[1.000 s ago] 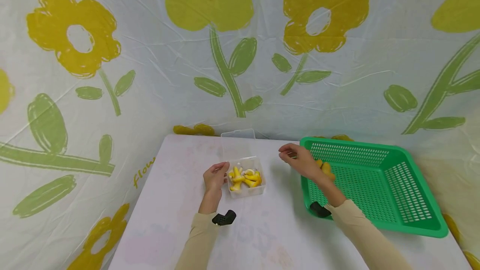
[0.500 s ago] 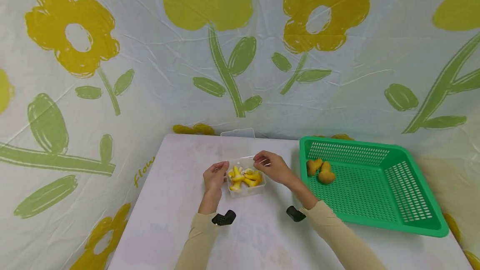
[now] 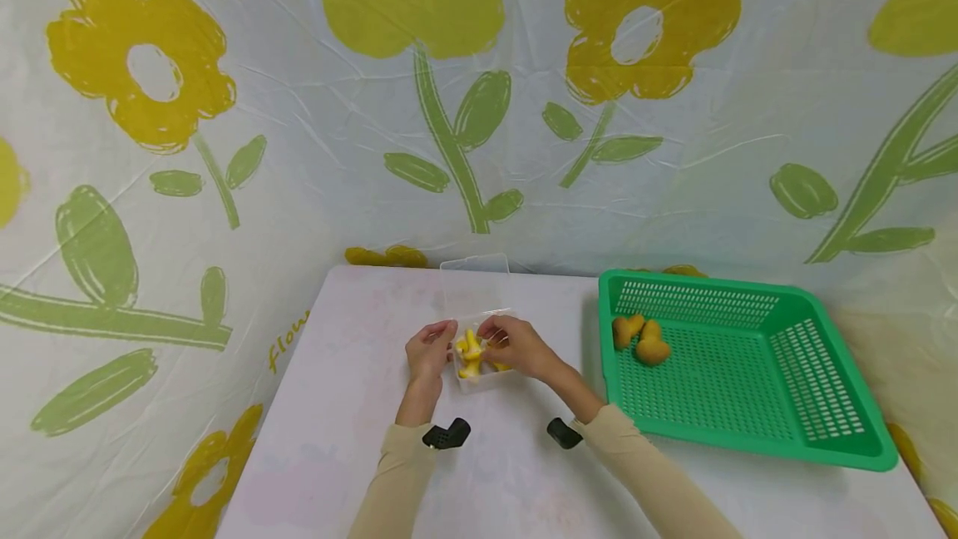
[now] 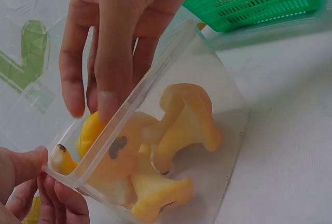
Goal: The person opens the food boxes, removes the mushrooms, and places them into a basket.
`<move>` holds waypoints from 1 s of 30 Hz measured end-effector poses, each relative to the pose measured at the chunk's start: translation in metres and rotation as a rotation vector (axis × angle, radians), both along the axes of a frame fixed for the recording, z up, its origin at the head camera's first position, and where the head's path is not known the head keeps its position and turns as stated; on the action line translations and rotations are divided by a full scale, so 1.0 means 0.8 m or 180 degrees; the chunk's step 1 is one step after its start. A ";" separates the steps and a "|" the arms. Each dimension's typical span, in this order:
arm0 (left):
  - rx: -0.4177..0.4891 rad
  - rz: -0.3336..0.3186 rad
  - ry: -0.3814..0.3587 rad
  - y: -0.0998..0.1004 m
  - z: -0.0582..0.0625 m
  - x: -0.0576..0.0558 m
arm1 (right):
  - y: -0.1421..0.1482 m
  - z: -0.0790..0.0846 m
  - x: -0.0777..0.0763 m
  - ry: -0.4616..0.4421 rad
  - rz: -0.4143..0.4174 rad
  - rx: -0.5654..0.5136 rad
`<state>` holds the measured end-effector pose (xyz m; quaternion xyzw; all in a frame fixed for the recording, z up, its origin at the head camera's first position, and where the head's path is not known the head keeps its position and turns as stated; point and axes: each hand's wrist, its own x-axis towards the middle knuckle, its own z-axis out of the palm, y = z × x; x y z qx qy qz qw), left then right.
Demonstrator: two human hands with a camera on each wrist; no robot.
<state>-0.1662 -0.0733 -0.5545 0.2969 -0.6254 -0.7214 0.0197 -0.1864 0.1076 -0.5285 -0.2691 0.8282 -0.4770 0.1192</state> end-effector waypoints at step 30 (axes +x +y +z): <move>-0.0067 0.0005 -0.0049 -0.001 0.003 0.000 | 0.037 0.021 0.010 0.0103 -0.0232 -0.0146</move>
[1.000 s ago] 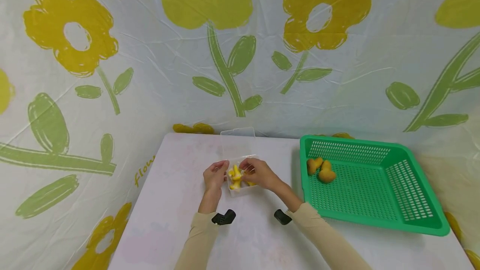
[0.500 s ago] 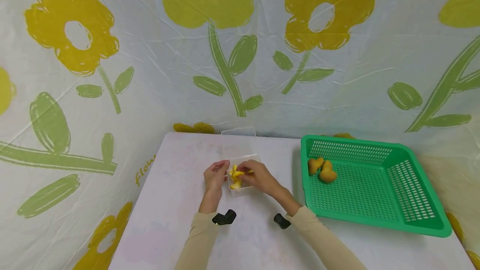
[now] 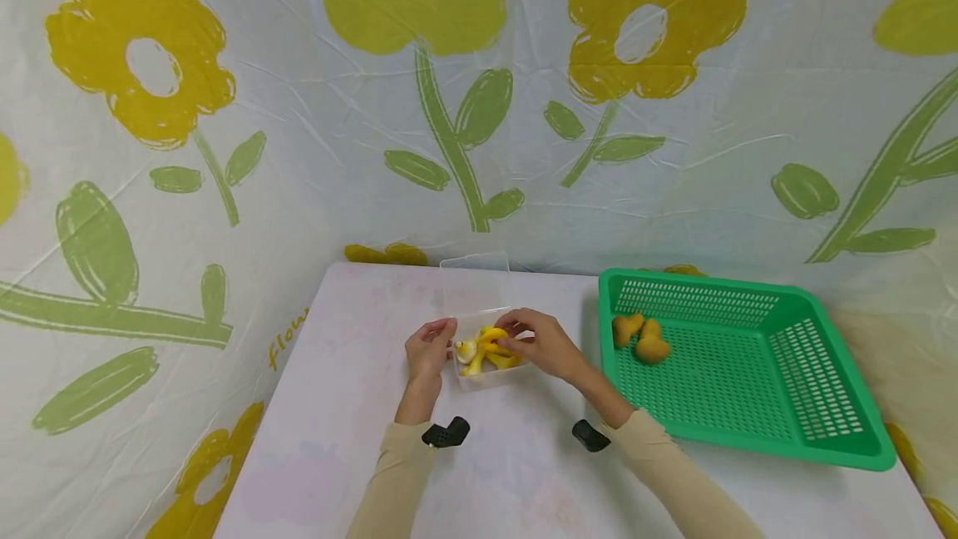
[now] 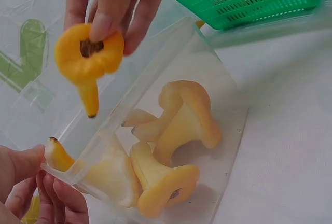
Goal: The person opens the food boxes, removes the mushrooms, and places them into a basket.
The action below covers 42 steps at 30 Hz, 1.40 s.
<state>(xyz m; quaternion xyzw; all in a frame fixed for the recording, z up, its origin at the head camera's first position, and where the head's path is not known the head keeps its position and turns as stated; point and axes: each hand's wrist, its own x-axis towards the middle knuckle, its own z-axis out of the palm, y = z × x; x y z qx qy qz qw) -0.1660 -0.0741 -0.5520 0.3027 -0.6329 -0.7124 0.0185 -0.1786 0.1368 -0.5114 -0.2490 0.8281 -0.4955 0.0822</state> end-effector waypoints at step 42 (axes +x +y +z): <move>-0.0053 -0.0035 0.0009 0.000 0.001 0.002 | 0.204 0.057 0.000 -0.0089 -0.0695 -0.0172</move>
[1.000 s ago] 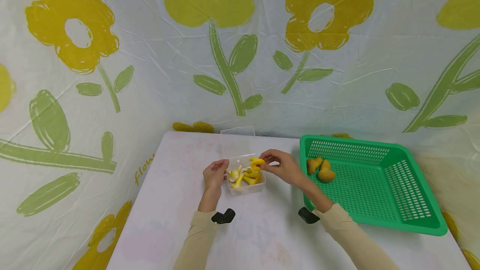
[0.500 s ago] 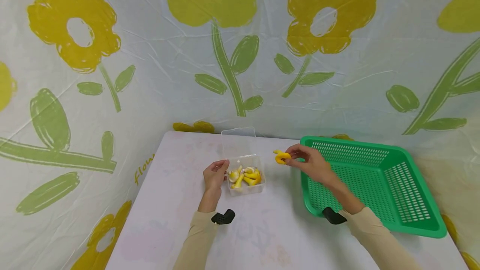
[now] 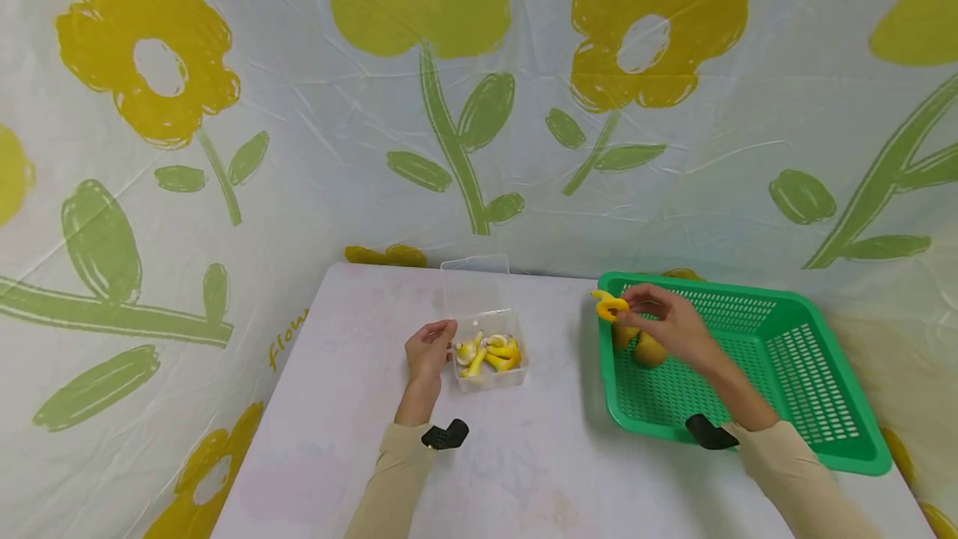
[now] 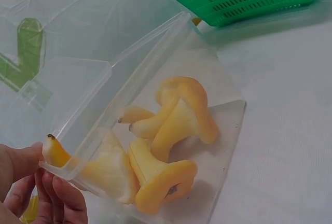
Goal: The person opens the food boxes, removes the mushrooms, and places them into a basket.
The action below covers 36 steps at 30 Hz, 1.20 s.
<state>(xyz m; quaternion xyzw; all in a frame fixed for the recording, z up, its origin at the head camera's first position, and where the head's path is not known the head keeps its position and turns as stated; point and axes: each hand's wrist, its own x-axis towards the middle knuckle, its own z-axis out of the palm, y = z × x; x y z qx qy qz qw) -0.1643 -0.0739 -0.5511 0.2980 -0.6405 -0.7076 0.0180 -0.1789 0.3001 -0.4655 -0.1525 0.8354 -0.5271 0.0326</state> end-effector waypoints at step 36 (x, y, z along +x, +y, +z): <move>0.0043 -0.0011 0.0011 -0.001 -0.004 0.000 | 0.135 -0.031 -0.003 -0.0508 -0.0061 0.1435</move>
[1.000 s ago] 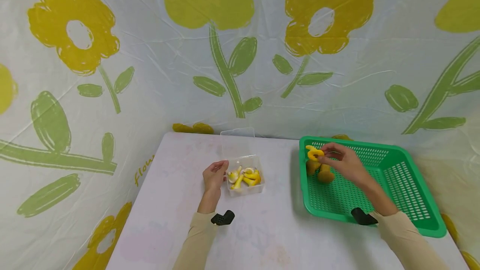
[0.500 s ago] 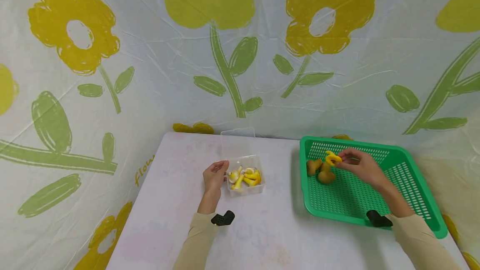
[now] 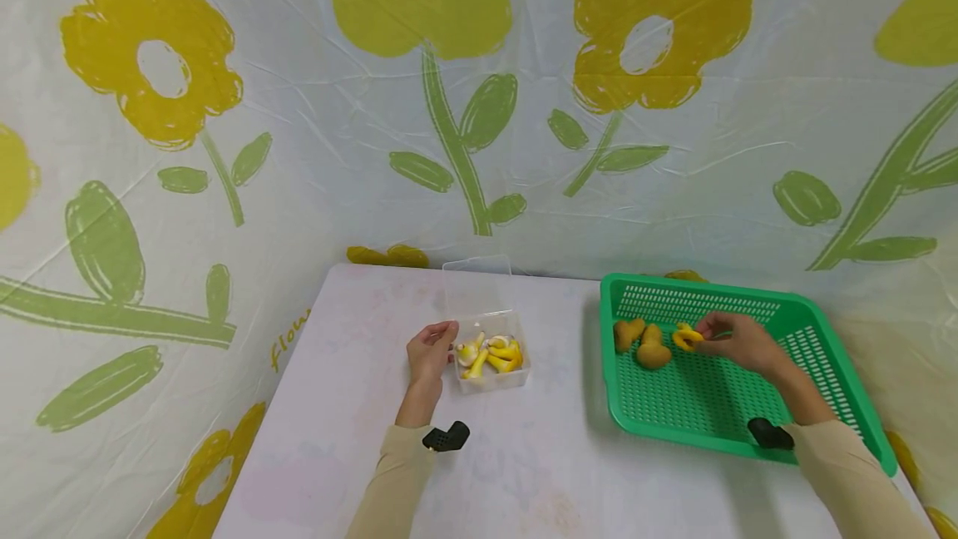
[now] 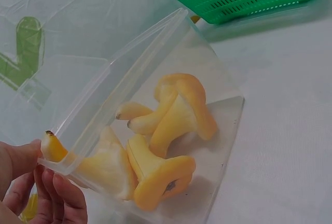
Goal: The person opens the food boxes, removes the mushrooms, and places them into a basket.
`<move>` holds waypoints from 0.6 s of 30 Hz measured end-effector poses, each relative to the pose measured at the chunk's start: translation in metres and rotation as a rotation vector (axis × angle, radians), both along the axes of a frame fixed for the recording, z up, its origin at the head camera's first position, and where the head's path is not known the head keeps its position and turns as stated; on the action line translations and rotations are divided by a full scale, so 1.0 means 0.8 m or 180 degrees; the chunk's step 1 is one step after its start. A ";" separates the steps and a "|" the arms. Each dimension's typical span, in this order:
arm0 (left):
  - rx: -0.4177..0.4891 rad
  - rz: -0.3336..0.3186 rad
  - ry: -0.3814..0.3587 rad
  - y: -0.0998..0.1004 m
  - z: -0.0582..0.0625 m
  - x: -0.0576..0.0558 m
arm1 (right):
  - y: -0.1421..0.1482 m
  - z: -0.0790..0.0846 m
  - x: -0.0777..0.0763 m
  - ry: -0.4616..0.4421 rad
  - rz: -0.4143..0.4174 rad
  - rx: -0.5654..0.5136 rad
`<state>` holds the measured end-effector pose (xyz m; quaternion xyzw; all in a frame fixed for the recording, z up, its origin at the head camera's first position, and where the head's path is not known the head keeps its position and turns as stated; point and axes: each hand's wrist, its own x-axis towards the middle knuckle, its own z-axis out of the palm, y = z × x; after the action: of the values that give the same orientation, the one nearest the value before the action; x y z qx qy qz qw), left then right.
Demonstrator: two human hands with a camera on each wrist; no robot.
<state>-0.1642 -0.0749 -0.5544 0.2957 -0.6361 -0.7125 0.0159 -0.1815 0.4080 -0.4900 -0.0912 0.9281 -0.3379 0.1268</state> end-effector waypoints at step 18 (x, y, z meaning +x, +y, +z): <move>0.0002 0.0001 0.0089 0.000 -0.001 0.000 | 0.001 -0.031 -0.024 -0.0272 0.0612 0.0153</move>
<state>-0.1640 -0.0749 -0.5555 0.2858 -0.6356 -0.7168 0.0249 -0.2005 0.4089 -0.5150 -0.1623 0.9167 -0.3054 0.2003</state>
